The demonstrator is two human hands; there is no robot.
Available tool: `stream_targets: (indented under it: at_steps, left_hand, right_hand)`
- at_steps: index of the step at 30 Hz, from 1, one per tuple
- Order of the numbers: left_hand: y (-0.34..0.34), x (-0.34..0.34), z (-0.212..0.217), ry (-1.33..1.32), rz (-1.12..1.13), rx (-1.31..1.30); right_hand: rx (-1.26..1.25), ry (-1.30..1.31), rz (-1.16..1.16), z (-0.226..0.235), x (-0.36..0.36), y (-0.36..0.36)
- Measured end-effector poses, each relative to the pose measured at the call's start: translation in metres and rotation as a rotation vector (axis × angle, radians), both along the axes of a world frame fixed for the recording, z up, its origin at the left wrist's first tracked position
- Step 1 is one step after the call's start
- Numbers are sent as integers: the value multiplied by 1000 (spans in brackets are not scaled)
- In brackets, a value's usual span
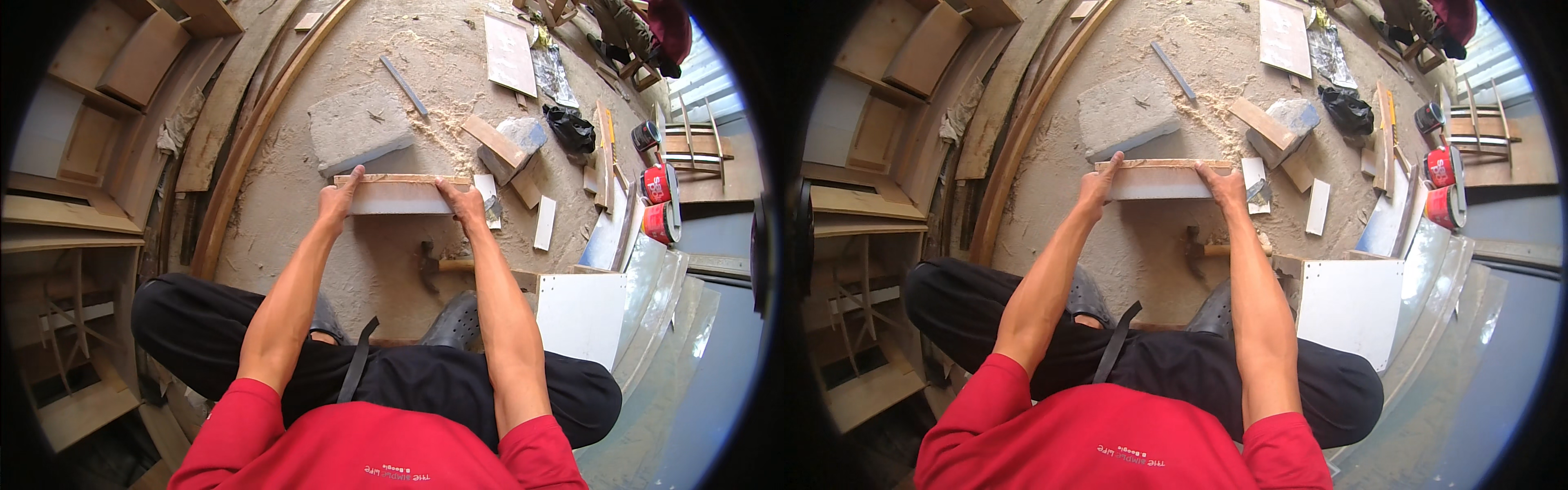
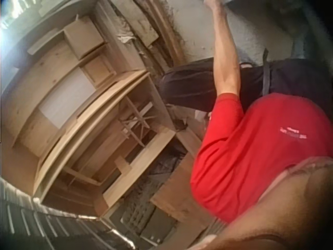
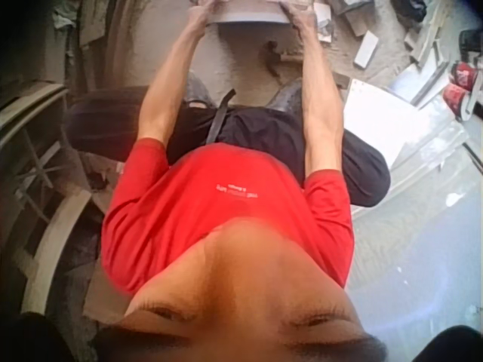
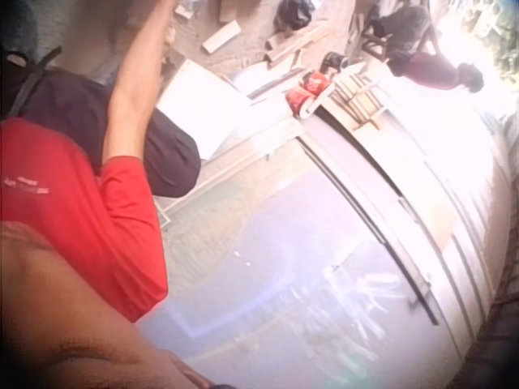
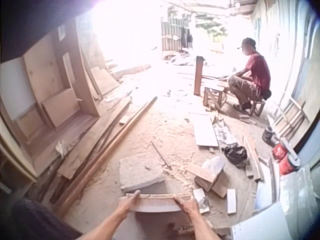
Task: The person assembles a small wooden box by aligning and nailing thin wooden panels together. They use a hammer to drive nails into the joints, repeatedly flipping the box to secure all sides. The person also handles a small black bag and a metal ruler during the process.
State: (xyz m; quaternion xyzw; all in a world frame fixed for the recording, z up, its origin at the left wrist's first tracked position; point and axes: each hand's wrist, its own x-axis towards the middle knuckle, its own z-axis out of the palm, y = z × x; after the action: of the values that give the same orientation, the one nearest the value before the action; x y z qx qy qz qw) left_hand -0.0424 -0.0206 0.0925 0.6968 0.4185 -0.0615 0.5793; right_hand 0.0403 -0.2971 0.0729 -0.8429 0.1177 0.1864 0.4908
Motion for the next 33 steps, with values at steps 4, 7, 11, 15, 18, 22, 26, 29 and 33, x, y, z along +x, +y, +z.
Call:
stream_targets:
  at_steps: [4, 7, 11, 15, 18, 22, 26, 29, 33]
  left_hand:
    - [-2, 9, -10, 41, 61, 30]
    - [-5, 13, -2, 64, 96, -3]
    - [-6, 12, 30, 22, 190, -108]
    - [-14, 21, 44, -51, 204, -181]
    - [-12, 27, 41, -57, 185, -181]
    - [-7, 32, 32, -73, 163, -175]
    - [4, 26, 25, -47, 103, -137]
    - [4, 24, 29, -55, 81, -100]
    - [-3, 19, 30, -141, 75, 21]
  right_hand:
    - [-30, -31, -79, -19, 5, -2]
    - [-177, 85, -62, -9, 11, -1]
    - [-388, 114, -46, 38, 9, 18]
    - [-558, -316, -37, 41, 7, 25]
    - [-627, -573, 174, 34, 1, 36]
    - [-584, -801, 325, 21, -22, 64]
    - [-588, -951, 384, 27, -52, 70]
    - [-512, -961, 515, 24, -55, 57]
    - [-384, -1011, 492, 35, -51, 47]
